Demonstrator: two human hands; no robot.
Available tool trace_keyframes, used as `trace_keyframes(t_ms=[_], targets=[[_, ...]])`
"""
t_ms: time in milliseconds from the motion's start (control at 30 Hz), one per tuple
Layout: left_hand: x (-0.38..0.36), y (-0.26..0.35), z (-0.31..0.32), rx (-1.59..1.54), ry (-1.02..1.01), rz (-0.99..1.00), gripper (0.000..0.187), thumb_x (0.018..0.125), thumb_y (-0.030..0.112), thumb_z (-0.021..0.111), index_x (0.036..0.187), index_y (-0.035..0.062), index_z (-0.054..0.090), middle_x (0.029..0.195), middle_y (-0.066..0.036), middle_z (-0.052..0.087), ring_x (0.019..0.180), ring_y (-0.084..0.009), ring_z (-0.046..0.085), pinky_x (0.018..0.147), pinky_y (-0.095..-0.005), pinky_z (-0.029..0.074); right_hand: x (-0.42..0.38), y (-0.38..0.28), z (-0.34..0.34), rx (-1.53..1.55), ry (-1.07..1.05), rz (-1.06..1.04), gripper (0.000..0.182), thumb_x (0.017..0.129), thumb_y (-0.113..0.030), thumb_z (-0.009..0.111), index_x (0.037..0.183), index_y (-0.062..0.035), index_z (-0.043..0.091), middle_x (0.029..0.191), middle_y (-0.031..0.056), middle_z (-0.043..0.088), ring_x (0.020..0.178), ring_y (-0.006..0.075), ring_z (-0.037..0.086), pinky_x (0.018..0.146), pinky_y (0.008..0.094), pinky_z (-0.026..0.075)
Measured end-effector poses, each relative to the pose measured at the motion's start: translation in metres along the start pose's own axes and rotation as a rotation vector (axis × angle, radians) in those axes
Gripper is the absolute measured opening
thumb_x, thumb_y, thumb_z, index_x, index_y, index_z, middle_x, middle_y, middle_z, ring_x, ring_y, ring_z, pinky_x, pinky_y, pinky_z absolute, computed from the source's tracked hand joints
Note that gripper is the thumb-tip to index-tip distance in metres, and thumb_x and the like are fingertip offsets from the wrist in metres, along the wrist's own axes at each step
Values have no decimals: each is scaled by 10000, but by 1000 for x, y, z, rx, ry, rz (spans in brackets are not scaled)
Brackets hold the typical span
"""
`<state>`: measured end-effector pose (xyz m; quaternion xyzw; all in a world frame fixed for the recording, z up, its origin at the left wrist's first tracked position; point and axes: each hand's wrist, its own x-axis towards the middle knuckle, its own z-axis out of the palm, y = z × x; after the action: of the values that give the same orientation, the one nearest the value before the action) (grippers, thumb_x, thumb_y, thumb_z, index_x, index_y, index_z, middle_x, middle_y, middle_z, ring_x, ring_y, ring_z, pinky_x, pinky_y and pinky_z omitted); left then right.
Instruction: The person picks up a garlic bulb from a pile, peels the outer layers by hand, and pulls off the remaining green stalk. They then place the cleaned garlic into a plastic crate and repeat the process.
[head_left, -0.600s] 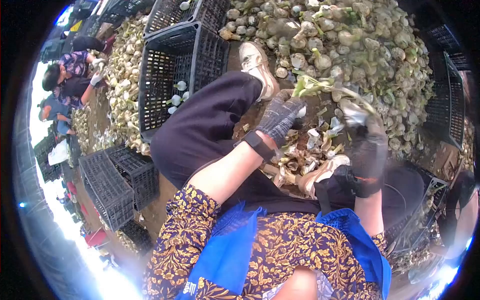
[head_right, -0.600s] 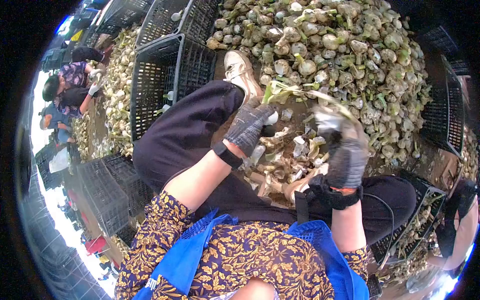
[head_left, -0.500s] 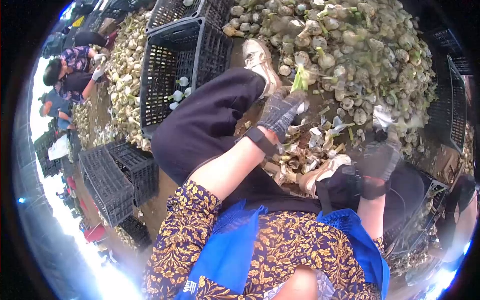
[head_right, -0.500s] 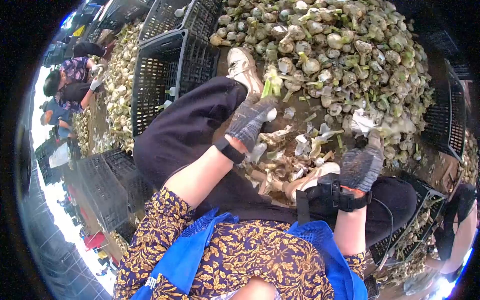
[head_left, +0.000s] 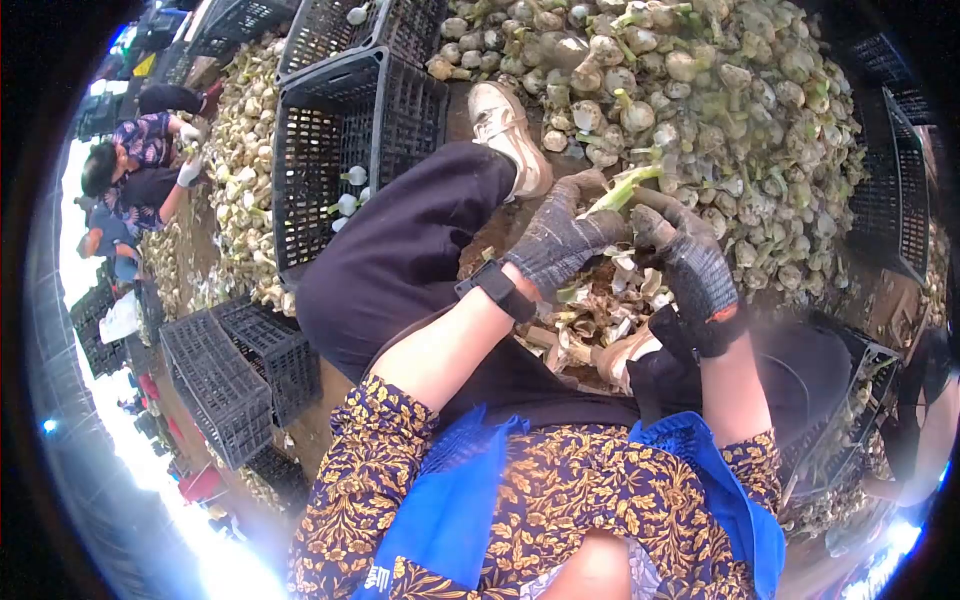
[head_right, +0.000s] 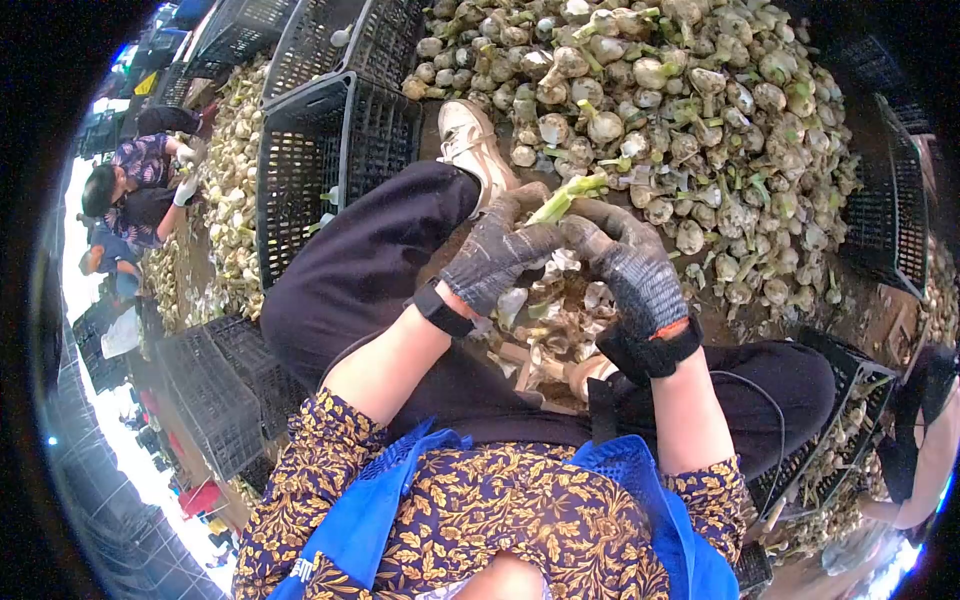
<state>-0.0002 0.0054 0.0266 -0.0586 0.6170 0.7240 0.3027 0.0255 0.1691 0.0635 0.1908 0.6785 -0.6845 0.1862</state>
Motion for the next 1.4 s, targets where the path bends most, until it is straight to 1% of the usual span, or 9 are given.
trace_keyframes(t_ms=[500, 600, 900, 1167, 1233, 1267, 1300, 1367, 1400], targets=[[-4, -3, 6, -251, -106, -74, 413, 812, 165, 634, 1157, 23, 456, 845, -2, 547, 703, -52, 497, 610, -183, 429, 3, 26, 14, 583, 40, 164, 211, 823, -170, 549, 965, -25, 607, 813, 27, 612, 727, 95, 558, 637, 231, 452], [1, -13, 5, 320, 57, 345, 267, 832, 172, 609, 1042, 12, 571, 914, -23, 576, 776, -72, 528, 669, -211, 451, 2, 24, 16, 301, 128, -10, 221, 819, -176, 552, 966, -19, 601, 783, 21, 593, 691, 85, 522, 612, 231, 431], [-3, 2, 10, -166, 110, 94, 189, 901, 146, 483, 1048, 28, 506, 928, -42, 579, 809, -90, 542, 714, -248, 463, 7, 40, 23, 606, 231, -34, 186, 813, -140, 549, 958, -29, 584, 812, 25, 596, 678, 96, 538, 641, 226, 439], [3, 4, -12, 520, 134, 258, 148, 807, 27, 532, 953, 35, 551, 915, -84, 566, 843, -178, 582, 703, -300, 510, -28, -12, 30, 548, 37, -108, 203, 835, -161, 530, 923, 21, 545, 890, 81, 606, 733, 133, 583, 707, 263, 477], [10, -4, -13, -798, 326, -107, 176, 819, 40, 525, 994, 52, 544, 919, -76, 572, 842, -209, 583, 715, -342, 512, -38, -9, 18, 539, -99, -122, 242, 847, -210, 514, 914, 18, 562, 902, 95, 617, 821, 153, 596, 727, 288, 476], [19, -41, -20, -351, 275, 247, 147, 887, 118, 466, 1016, 73, 521, 926, -75, 570, 845, -239, 580, 724, -381, 515, -38, -7, 12, 112, -174, -121, 265, 853, -235, 511, 938, 10, 569, 894, 113, 621, 812, 169, 602, 714, 293, 476], [20, -37, -21, -354, 273, 247, 147, 887, 118, 466, 1016, 73, 521, 926, -75, 570, 845, -239, 580, 724, -381, 515, -39, -4, 1, -316, -241, -115, 289, 859, -260, 508, 961, 2, 576, 886, 131, 624, 802, 186, 609, 702, 298, 476], [21, -25, -21, -327, 205, 65, 143, 913, 205, 465, 963, 83, 520, 888, -62, 579, 848, -240, 580, 708, -392, 521, -30, 29, -7, -345, -421, -152, 317, 866, -297, 501, 994, -20, 588, 868, 164, 623, 747, 238, 612, 666, 319, 479], [14, -4, -12, -797, 295, -143, 157, 901, 244, 506, 905, 88, 521, 875, -68, 584, 796, -222, 594, 667, -362, 530, -29, 34, -7, -492, -345, -85, 312, 867, -300, 503, 979, -22, 587, 854, 157, 625, 727, 248, 610, 651, 334, 474]])
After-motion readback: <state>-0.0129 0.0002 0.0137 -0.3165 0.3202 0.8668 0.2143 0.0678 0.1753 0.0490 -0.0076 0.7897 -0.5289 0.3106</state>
